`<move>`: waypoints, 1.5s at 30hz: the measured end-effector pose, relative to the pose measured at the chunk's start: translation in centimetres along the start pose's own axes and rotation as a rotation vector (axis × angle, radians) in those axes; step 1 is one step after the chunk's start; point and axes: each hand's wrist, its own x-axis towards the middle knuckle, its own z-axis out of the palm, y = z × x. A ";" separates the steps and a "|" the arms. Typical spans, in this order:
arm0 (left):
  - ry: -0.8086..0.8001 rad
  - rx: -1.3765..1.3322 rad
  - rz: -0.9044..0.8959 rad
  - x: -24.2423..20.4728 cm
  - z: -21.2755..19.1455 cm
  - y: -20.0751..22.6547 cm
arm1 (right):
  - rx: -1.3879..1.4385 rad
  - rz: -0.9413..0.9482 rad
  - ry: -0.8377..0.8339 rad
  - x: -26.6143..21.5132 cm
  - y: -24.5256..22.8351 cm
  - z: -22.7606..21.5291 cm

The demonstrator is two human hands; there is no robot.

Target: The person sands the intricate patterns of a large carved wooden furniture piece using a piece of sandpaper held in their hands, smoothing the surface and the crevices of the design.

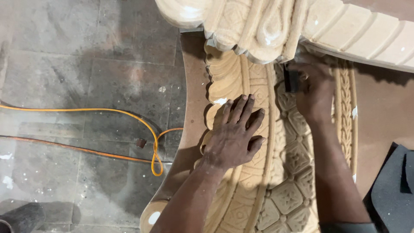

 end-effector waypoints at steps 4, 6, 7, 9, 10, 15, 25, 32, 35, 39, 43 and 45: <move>0.004 -0.017 -0.002 0.1 0.1 0.0 | -0.082 -0.210 -0.213 -0.4 1.3 -1.0; -0.017 -0.034 -0.015 0.0 0.1 0.0 | -0.151 -0.327 -0.205 -0.4 2.3 -1.5; -0.020 -0.037 -0.018 0.0 0.1 0.0 | -0.149 -0.326 -0.209 -0.3 2.8 -1.3; 0.020 -0.003 -0.006 0.1 -0.1 0.1 | -0.171 -0.371 -0.081 0.1 3.8 -0.3; 0.020 -0.003 -0.008 0.1 -0.2 0.2 | -0.169 -0.372 -0.082 0.2 4.6 0.4; 0.038 0.028 -0.019 -0.2 -0.8 0.5 | -0.300 -0.078 -0.024 3.0 9.4 7.9; 0.027 -0.006 -0.024 0.4 -0.9 0.4 | -0.326 -0.251 -0.176 3.8 10.1 2.2; 0.009 0.008 -0.017 0.3 -0.8 0.3 | 0.211 0.009 0.058 3.8 11.0 12.4; 0.028 -0.016 -0.021 0.1 -0.8 0.2 | 0.143 -0.027 0.024 3.7 9.1 8.4; 0.044 0.056 -0.019 -0.3 -1.1 0.5 | -0.427 -0.113 -0.042 3.8 5.6 1.3; 0.061 0.026 -0.026 0.1 -1.3 0.4 | 0.101 -0.252 0.374 4.4 1.7 7.2; 0.081 0.011 -0.010 -0.2 -1.0 0.5 | 0.026 -0.059 0.122 4.1 3.4 7.5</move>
